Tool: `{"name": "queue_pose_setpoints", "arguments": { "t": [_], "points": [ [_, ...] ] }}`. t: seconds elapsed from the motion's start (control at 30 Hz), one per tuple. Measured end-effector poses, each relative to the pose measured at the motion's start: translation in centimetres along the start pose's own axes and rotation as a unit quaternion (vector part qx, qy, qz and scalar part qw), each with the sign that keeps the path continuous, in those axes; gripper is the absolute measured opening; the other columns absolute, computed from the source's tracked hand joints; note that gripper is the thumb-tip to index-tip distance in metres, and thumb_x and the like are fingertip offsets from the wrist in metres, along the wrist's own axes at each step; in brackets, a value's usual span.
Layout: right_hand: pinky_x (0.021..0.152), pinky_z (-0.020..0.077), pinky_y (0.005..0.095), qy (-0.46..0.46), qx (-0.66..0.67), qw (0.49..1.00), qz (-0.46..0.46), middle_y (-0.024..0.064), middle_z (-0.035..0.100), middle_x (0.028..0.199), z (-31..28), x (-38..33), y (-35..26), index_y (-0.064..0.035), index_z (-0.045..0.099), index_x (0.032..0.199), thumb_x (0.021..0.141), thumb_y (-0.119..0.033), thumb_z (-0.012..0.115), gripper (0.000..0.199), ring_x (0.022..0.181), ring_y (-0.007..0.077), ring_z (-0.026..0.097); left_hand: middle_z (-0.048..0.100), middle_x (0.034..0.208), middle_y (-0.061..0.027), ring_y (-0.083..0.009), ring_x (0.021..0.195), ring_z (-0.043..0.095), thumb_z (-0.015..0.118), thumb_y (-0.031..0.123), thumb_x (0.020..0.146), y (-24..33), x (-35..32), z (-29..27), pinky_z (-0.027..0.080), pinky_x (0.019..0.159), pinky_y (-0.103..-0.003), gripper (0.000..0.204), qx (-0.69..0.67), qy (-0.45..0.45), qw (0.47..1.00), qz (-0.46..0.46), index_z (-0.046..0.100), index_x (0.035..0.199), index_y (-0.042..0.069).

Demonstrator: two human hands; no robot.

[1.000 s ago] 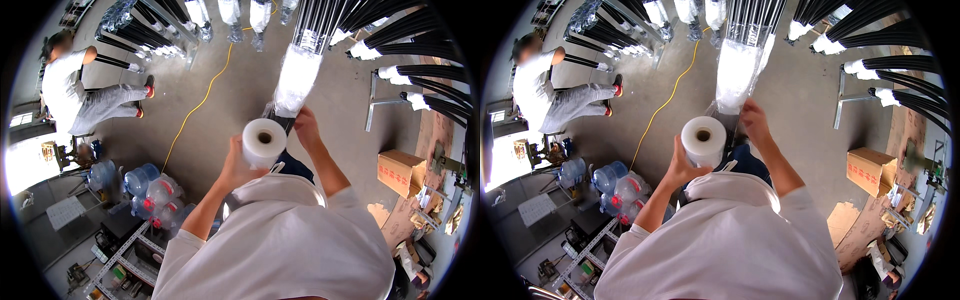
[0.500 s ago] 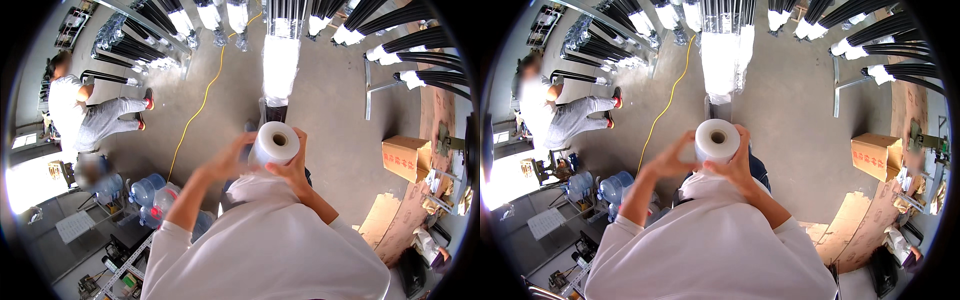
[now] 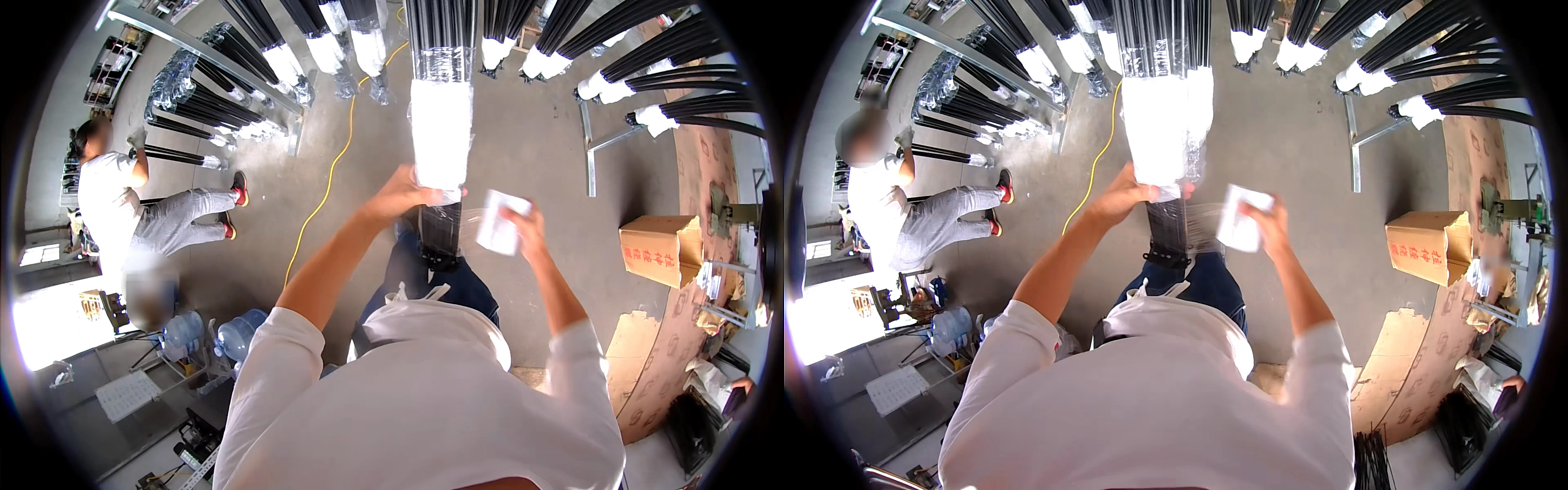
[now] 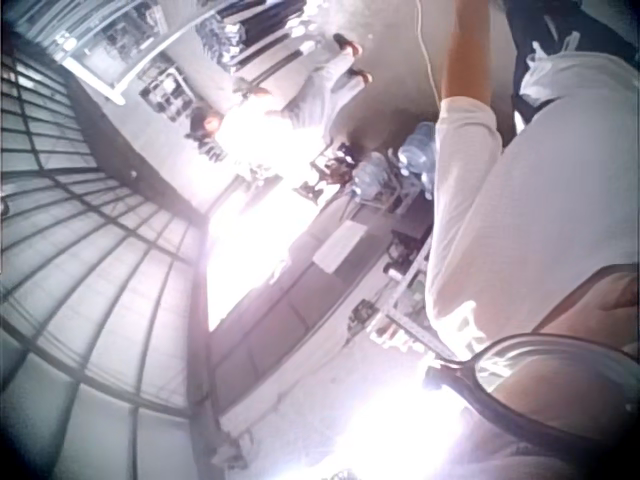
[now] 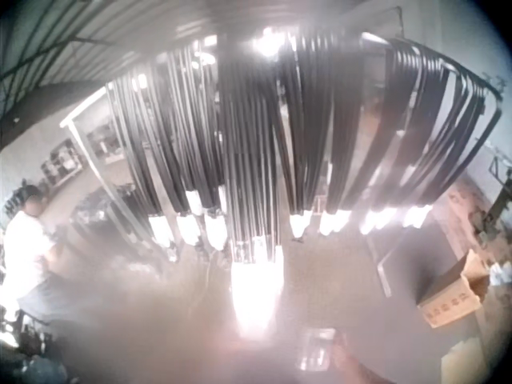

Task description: The person wraps a roll of clear plastic film around the lower ends of a bundle of black metal poles. They rotate the film roll around the poles to secure the wrapping, then move to the next bundle and repeat the process.

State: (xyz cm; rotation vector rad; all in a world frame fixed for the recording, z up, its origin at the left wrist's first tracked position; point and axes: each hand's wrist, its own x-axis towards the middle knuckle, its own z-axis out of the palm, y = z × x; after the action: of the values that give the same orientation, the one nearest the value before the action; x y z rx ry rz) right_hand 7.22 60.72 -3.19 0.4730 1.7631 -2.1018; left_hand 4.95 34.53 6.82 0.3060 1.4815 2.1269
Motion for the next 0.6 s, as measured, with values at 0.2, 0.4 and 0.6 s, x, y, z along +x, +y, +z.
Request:
{"name": "queue_pose_setpoints", "arguments": {
  "t": [0.2, 0.4, 0.6],
  "points": [
    [0.067, 0.0494, 0.0325, -0.267, -0.008, 0.964, -0.009, 0.0124, 0.06, 0.087, 15.2, 5.3, 8.0, 0.0009, 0.055, 0.093, 0.08, -0.019, 0.054, 0.024, 0.073, 0.0192, 0.06, 0.055, 0.111, -0.0121, -0.0229, 0.106, 0.049, 0.065, 0.039, 0.074, 1.3, -1.1, 0.4, 0.034, 0.093, -0.034, 0.067, 0.132, 0.026, 0.989, -0.058, 0.041, 0.12, -0.002],
    [0.068, 0.0491, 0.0325, -0.304, -0.004, 0.953, 0.006, 0.0125, 0.06, 0.087, 17.9, 4.1, 8.7, 0.0005, 0.055, 0.094, 0.081, -0.021, 0.053, 0.025, 0.074, 0.0193, 0.06, 0.027, 0.134, -0.0188, -0.0304, 0.127, 0.019, 0.06, 0.037, 0.078, 2.8, -8.0, 0.3, 0.019, 0.102, -0.037, 0.074, 0.688, 0.222, 0.69, 0.022, 0.024, 0.132, 0.002],
    [0.07, 0.0488, 0.0325, -0.292, 0.009, 0.956, -0.017, 0.0127, 0.06, 0.087, 19.6, 4.7, 10.5, 0.0002, 0.055, 0.095, 0.081, -0.022, 0.052, 0.027, 0.075, 0.0194, 0.059, 0.045, 0.115, -0.0069, -0.0169, 0.104, 0.042, 0.056, 0.032, 0.081, -7.9, -15.3, -3.1, 0.032, 0.09, -0.03, 0.057, 0.028, 0.38, 0.917, -0.117, 0.035, 0.125, 0.001]
  ]
}}
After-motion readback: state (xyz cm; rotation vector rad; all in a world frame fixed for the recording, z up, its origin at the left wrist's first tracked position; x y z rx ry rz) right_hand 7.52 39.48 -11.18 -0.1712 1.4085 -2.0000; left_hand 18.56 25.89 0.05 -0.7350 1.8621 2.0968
